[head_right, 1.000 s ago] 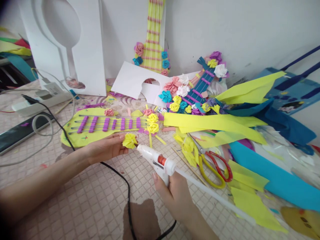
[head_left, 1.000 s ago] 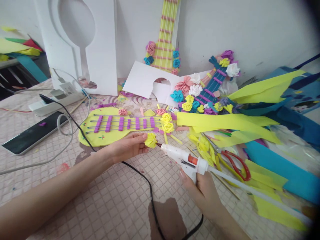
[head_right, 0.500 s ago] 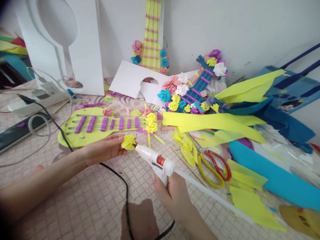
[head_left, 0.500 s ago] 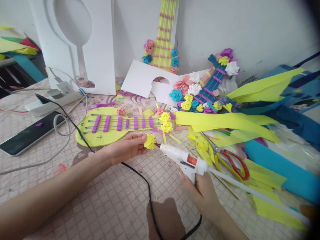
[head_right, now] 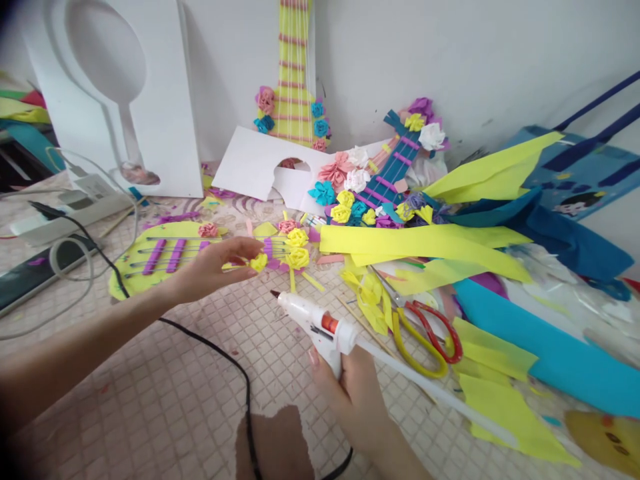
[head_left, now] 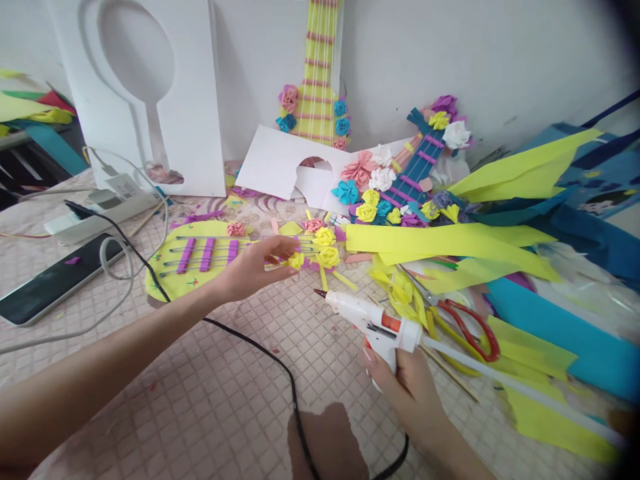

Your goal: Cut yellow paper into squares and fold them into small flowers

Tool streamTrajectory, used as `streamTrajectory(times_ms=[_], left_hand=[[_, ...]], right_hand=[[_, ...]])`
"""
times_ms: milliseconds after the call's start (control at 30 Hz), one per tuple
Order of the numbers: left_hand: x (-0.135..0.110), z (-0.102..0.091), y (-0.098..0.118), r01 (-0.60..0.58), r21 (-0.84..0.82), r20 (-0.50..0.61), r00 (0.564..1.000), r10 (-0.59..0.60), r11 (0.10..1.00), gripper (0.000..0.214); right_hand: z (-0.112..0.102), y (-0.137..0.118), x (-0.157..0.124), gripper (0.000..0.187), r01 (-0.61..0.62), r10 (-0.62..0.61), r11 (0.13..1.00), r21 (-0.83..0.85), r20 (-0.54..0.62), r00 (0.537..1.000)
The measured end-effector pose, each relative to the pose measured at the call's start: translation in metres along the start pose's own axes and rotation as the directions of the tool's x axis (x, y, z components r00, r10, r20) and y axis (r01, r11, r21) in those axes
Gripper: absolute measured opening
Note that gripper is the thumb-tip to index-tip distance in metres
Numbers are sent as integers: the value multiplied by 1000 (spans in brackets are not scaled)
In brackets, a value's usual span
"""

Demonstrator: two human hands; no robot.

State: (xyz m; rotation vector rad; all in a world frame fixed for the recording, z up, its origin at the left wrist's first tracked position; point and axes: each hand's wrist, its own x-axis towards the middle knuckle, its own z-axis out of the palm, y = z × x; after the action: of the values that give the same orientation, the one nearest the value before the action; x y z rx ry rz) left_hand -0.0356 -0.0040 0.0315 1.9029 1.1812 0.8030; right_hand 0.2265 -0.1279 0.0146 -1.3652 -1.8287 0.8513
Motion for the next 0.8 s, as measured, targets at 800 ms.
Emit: streamTrajectory(times_ms=[800], left_hand=[[34,19,0,-294,601,169,955,242,743,46]], right_hand=[[-9,-2,4,21,-26,25,1000,-15,-86,996]])
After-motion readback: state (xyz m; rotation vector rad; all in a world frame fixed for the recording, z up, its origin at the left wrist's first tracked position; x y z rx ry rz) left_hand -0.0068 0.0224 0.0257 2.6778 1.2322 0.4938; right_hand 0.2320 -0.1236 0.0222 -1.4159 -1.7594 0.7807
